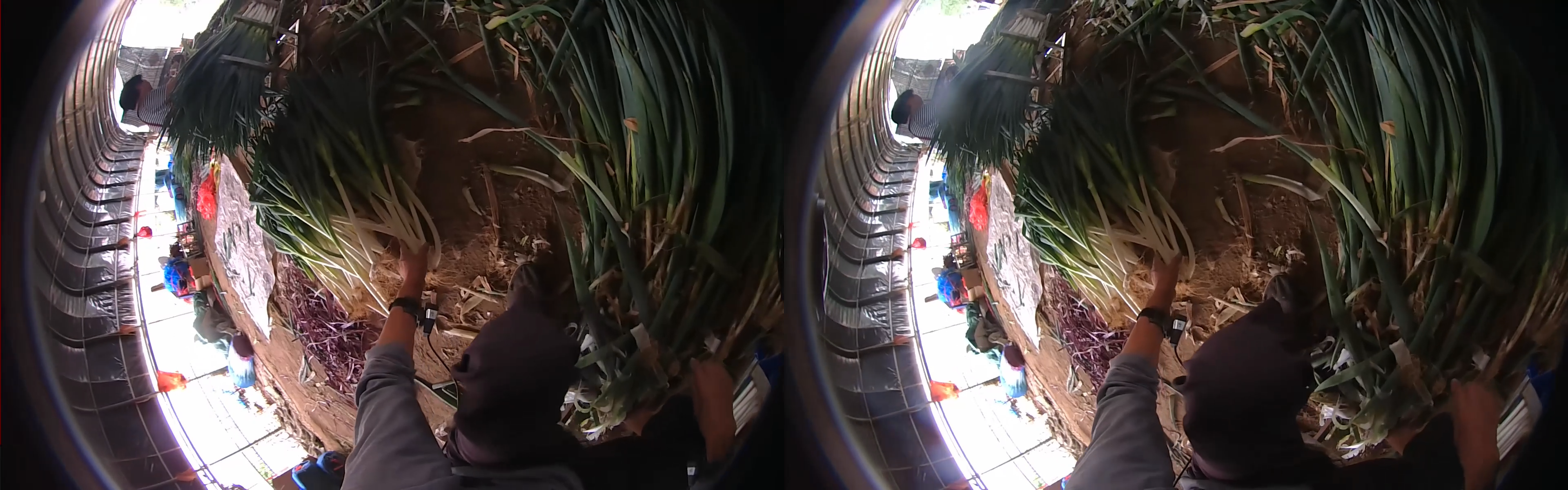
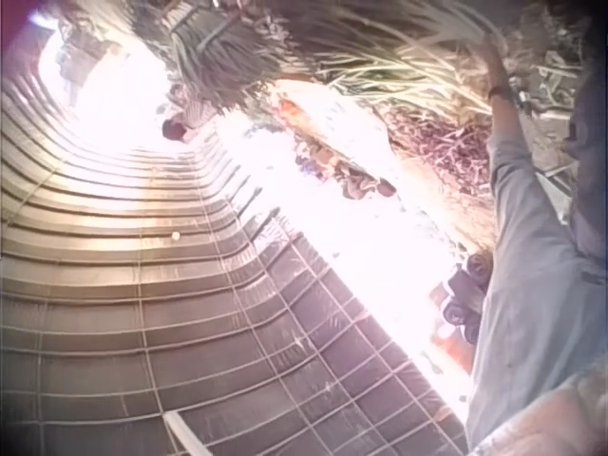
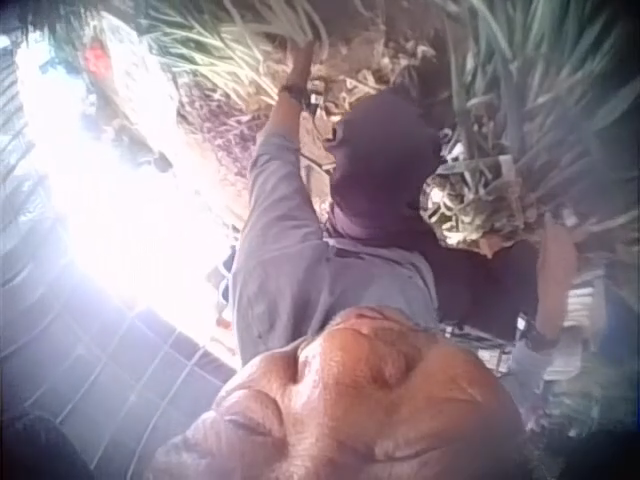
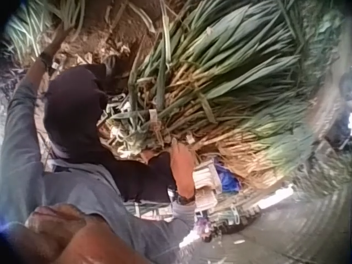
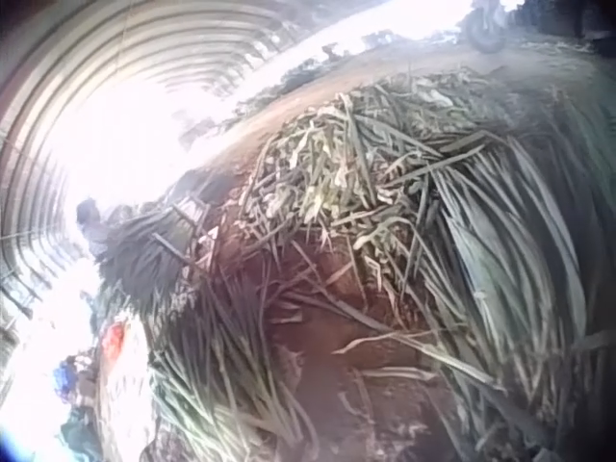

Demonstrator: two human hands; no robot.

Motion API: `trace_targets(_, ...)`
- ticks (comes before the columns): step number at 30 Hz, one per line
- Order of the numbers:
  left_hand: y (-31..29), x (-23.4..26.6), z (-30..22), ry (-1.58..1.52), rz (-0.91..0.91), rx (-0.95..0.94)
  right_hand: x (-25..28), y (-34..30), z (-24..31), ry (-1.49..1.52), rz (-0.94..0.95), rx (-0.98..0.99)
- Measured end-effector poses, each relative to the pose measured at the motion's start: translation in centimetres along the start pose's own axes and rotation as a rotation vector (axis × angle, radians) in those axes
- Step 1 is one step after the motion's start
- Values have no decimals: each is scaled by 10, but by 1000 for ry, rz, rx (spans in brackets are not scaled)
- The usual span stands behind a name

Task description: Sorting and bundling green onions in an agricultural processing facility.

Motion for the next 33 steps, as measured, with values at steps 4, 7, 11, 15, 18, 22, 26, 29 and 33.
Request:
trace_targets(4, -50, 8, -32, 165, -100, -172, -21, 6, -5, 34, 26, 170)
trace_targets(7, -111, -22, -94, 270, -101, -251, -40, -15, -26, -6, 117, 201)
trace_targets(11, -151, -33, -125, 215, 213, -333, -61, -33, -41, -39, 330, 90)
trace_targets(15, -199, -20, -148, 165, 449, -283, -65, -27, -20, 85, 343, 220)
trace_targets(18, -236, 3, -159, 117, 634, -255, -69, -28, -9, 22, 318, 242)
trace_targets(22, -283, 83, -144, -4, 640, -83, -103, -35, 16, 90, 293, 241)
trace_targets(26, -318, 168, -113, -206, 606, 126, -115, -89, 46, 188, 405, 222)
trace_targets(29, -327, 232, -41, -330, 473, 314, -23, -71, 133, 348, 368, 222)
trace_targets(33, -308, 254, -9, -489, 377, 466, 59, -20, 178, 710, 405, -262)
Point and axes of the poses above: each hand's wrist, its own y-axis towards the middle knuckle, its own x-axis out of the back of the hand, z = x × y, the point moved 7 cm from there along y, towards the middle knuckle, and after that the axes turned 4 degrees about -z, right-handed, at the moved point
